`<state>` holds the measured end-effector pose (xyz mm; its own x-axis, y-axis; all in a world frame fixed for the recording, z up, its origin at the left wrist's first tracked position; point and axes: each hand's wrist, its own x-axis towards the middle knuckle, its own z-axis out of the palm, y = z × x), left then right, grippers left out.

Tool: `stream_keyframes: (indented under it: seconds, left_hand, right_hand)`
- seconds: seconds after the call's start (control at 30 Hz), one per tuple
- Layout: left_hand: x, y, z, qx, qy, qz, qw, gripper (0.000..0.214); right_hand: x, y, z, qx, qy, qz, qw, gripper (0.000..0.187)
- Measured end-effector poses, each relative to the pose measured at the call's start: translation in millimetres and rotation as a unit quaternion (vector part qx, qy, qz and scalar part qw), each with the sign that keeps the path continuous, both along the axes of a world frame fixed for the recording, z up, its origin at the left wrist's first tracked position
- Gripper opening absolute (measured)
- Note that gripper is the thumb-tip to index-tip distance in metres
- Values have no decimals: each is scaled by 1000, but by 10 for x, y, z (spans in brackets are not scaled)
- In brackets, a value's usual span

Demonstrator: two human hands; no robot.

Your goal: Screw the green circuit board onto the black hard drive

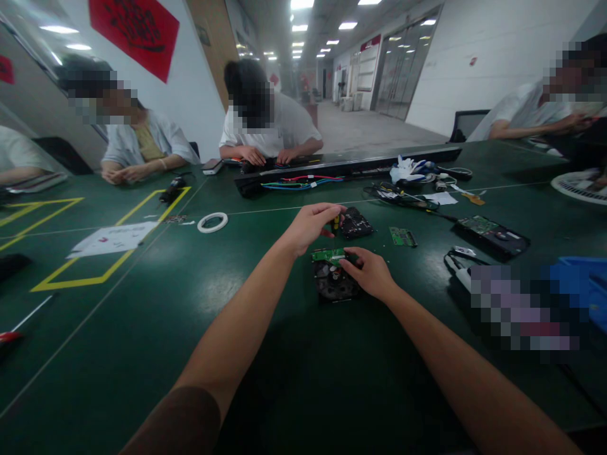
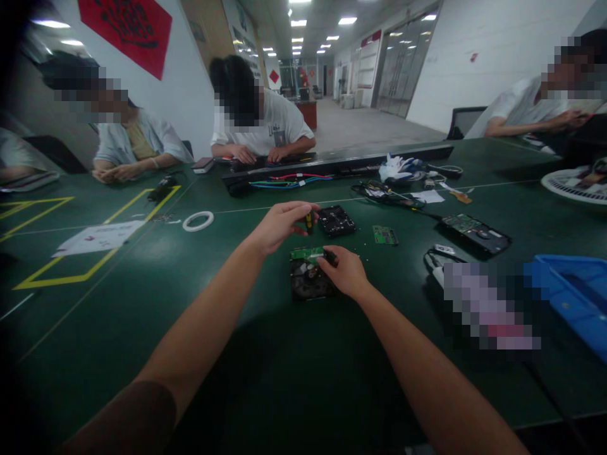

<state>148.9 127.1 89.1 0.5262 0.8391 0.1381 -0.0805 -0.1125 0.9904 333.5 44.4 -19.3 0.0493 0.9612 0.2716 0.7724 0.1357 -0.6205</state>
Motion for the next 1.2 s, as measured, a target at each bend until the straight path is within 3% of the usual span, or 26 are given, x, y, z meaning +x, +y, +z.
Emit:
stream_keyframes:
  seconds: [0.4, 0.77, 0.97, 1.2]
  left_hand:
    - [5, -1, -14, 17, 5, 2, 1000, 22]
    - [16, 38, -71, 14, -15, 4, 1000, 28]
    - [-11, 53, -71, 119, 48, 27, 991, 36]
    - [-94, 24, 32, 284, 154, 114, 940, 26]
  right_hand:
    - [-5, -1, 18, 3, -11, 2, 1000, 43]
    - [3, -5, 8, 1, -6, -3, 1000, 44]
    - [-3, -2, -16, 7, 4, -4, 1000, 46]
    - [-4, 10, -30, 19, -4, 11, 1000, 46]
